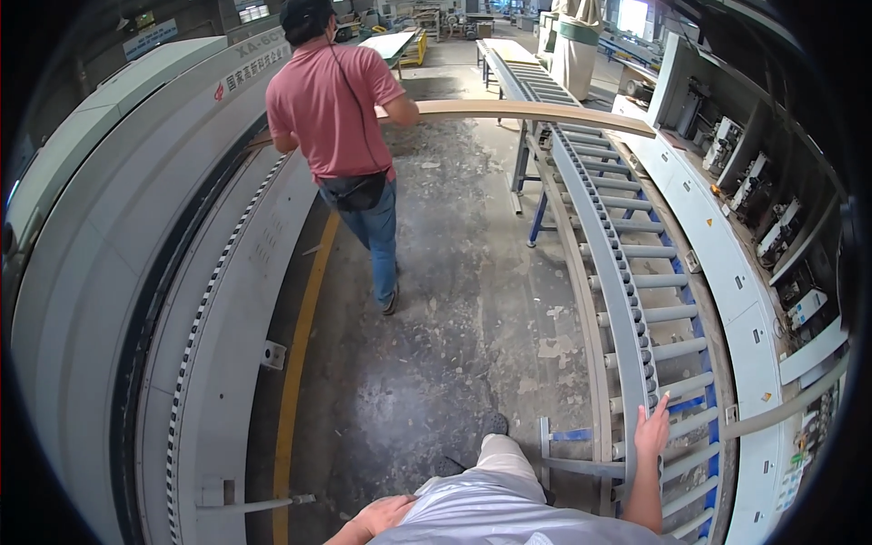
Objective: Picking up and placing wooden panels onto a conveyor belt system in a manufacturing facility.
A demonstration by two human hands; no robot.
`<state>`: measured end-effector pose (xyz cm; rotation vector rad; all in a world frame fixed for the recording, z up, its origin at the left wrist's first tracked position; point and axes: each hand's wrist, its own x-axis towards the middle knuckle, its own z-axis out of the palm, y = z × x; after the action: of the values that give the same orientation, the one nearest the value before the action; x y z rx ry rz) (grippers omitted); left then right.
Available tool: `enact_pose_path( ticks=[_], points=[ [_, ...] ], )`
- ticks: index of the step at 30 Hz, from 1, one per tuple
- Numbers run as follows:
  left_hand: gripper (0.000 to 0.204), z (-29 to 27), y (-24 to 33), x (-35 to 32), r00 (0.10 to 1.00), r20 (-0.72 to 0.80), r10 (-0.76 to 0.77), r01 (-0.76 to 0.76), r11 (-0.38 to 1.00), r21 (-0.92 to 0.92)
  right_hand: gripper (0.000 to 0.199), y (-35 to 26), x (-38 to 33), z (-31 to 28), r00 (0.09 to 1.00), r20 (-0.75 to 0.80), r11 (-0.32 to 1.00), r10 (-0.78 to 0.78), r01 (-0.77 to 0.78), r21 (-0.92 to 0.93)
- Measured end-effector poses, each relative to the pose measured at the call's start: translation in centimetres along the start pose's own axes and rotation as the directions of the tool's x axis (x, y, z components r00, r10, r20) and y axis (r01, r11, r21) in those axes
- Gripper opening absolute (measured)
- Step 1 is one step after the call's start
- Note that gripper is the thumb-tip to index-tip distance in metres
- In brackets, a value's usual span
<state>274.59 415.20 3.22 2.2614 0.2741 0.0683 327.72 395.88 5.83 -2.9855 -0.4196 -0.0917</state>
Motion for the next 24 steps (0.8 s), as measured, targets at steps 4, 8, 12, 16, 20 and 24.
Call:
enact_pose_path(
  ticks=[4,8,12,16,20,24],
  points=[
    [0.043,0.5,0.0,-0.6,0.999,-0.029,-0.016,0.017,0.998,0.058,0.067,-0.4,-0.1,-0.3,1.000,0.015,1.000,0.021,-0.021,0.001],
    [0.044,0.8,0.1,-1.0,0.998,-0.056,-0.019,0.025,0.995,0.099,0.066,-0.4,0.0,0.0,1.000,-0.011,1.000,0.002,-0.002,-0.020],
    [0.044,1.0,-0.3,-1.3,0.999,-0.030,-0.037,0.040,0.995,0.096,0.065,-0.7,-0.4,-0.2,1.000,-0.031,1.000,-0.002,0.002,-0.018],
    [0.044,1.0,-0.2,-1.4,0.999,-0.030,-0.037,0.039,0.996,0.079,0.065,-0.2,-0.2,0.4,0.999,-0.047,0.999,-0.015,0.014,-0.031],
    [0.044,1.0,0.1,-1.6,0.998,-0.039,-0.046,0.049,0.996,0.081,0.066,0.1,-0.2,0.7,0.998,-0.056,0.999,-0.021,0.019,-0.032],
    [0.044,0.8,0.4,-1.6,0.997,-0.056,-0.045,0.049,0.996,0.073,0.066,0.4,-0.1,1.0,0.998,-0.058,0.999,-0.029,0.027,-0.027]
  ],
)
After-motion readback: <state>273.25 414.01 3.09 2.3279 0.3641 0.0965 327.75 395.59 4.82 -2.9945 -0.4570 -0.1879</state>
